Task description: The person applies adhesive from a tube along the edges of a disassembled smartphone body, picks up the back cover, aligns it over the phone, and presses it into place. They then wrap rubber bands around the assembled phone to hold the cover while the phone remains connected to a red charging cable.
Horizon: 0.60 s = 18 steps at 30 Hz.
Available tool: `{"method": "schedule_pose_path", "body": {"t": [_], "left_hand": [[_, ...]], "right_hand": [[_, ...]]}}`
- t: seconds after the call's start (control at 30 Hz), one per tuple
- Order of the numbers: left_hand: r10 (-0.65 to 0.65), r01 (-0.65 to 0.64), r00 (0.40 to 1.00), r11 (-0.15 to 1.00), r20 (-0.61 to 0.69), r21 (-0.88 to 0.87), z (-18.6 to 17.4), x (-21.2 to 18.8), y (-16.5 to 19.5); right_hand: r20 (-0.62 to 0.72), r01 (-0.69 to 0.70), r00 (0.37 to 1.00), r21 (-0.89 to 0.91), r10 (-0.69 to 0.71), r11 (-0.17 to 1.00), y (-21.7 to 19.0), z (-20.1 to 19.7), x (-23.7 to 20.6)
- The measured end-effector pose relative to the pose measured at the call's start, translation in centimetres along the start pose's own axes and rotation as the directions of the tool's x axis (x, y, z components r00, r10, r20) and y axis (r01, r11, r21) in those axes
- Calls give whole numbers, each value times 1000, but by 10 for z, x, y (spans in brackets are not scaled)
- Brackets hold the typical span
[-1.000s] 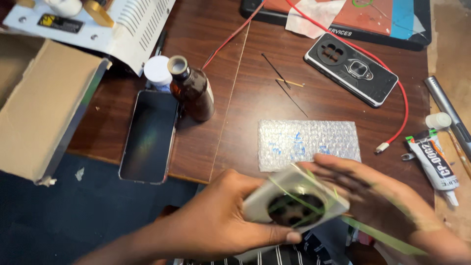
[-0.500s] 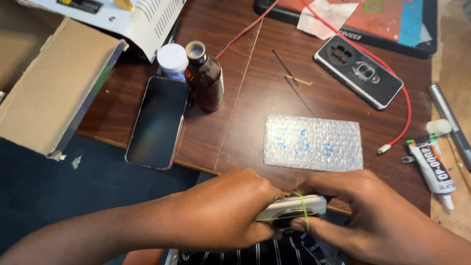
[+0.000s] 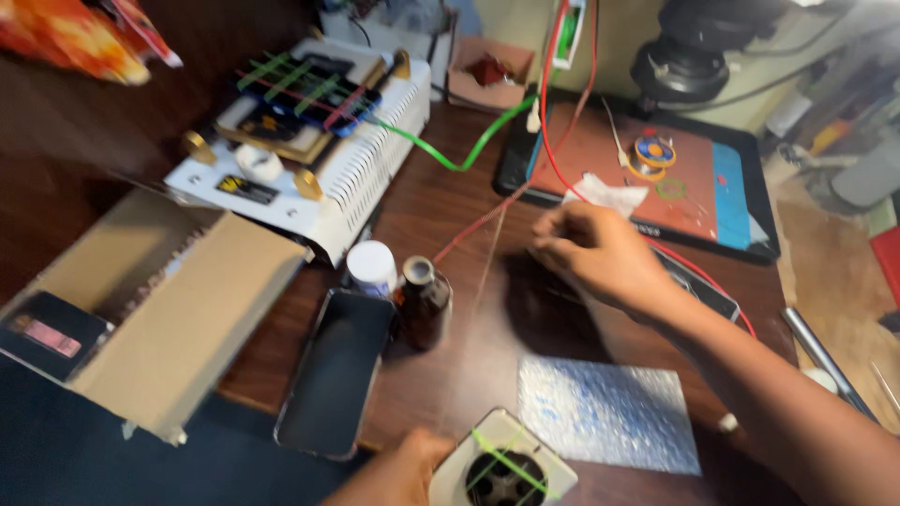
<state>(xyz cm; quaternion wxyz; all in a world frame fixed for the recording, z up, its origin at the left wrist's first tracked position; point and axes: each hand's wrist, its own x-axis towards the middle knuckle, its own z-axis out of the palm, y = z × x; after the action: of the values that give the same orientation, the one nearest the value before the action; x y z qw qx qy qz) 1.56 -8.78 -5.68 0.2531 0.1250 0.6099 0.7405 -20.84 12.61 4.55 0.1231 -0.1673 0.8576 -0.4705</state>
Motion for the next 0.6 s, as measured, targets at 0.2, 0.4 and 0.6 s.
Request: {"method": "schedule_pose_path", "body": {"t": [0.2, 0.4, 0.6], "left_hand": [[-180, 278, 882, 945, -435, 172, -39, 39, -95], [-229, 428, 781, 874, -581, 232, -78, 49, -80], [-258, 481, 739, 849, -622, 219, -87, 59, -80]], "right_hand": [[-200, 621, 518, -581, -832, 526, -57, 46, 135], [-250, 184, 865, -650, -436, 737, -107, 45, 236], [22, 162, 967, -822, -254, 546, -105, 38, 272]]}}
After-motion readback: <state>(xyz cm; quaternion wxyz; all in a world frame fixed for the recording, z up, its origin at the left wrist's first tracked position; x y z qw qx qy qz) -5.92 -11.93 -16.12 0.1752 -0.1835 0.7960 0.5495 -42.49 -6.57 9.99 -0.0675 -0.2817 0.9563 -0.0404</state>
